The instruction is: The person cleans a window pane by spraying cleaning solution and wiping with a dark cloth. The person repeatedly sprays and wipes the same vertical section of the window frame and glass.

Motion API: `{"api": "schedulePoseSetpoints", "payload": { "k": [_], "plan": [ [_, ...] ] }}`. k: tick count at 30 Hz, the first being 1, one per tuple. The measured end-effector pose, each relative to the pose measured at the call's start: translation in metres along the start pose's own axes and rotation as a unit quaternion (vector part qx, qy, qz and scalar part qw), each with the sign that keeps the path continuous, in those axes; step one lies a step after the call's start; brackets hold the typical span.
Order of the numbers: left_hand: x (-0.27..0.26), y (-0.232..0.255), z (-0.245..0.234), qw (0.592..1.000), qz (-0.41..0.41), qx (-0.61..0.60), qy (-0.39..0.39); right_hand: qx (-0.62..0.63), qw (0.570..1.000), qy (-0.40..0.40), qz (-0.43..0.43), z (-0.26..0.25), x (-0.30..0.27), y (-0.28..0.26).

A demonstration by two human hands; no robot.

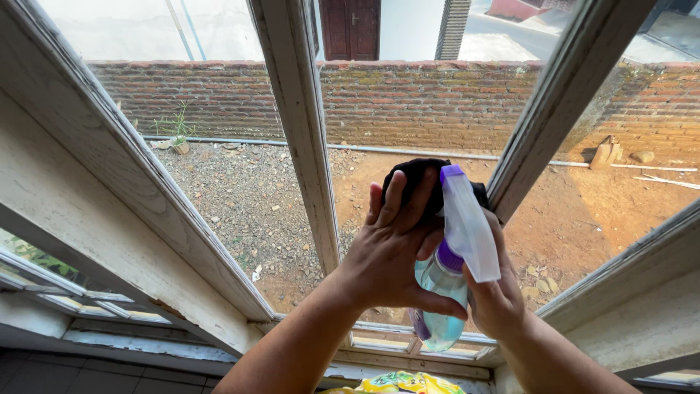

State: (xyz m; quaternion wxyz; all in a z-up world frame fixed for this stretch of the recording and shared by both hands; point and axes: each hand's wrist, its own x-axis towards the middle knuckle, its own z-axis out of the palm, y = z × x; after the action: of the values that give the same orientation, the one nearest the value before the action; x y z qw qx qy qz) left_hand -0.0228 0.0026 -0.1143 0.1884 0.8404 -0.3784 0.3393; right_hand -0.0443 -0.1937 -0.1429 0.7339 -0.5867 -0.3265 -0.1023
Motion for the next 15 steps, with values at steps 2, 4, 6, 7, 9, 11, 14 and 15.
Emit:
{"api": "schedulePoseSetpoints", "payload": {
  "k": [2,4,6,7,9,11,14,15],
  "plan": [
    [0.001,0.002,-0.003,1.000,-0.013,-0.025,0.002,-0.045,0.997,-0.051,-0.042,0.003,0.003,-0.009],
    [0.005,0.006,-0.001,0.999,-0.033,-0.037,0.013,-0.089,0.991,-0.065,-0.075,0.007,0.008,-0.018],
    [0.007,0.008,-0.001,0.997,-0.052,-0.057,0.021,-0.104,0.989,-0.063,-0.083,0.011,0.013,-0.024],
    [0.007,0.010,-0.001,0.995,-0.062,-0.070,0.024,-0.097,0.991,-0.053,-0.076,0.011,0.015,-0.026],
    [0.009,0.010,0.000,0.993,-0.062,-0.095,0.031,-0.182,0.979,-0.037,-0.080,0.009,0.018,-0.029],
    [0.013,0.009,0.003,0.992,-0.042,-0.117,0.039,-0.359,0.928,-0.024,-0.099,0.003,0.017,-0.032],
    [0.018,0.014,0.006,0.985,-0.033,-0.101,0.133,-0.035,0.997,-0.030,-0.054,-0.007,0.023,-0.025],
    [0.019,0.013,0.004,0.985,-0.026,-0.117,0.121,-0.093,0.992,-0.008,-0.081,-0.008,0.024,-0.021]
  ]
}}
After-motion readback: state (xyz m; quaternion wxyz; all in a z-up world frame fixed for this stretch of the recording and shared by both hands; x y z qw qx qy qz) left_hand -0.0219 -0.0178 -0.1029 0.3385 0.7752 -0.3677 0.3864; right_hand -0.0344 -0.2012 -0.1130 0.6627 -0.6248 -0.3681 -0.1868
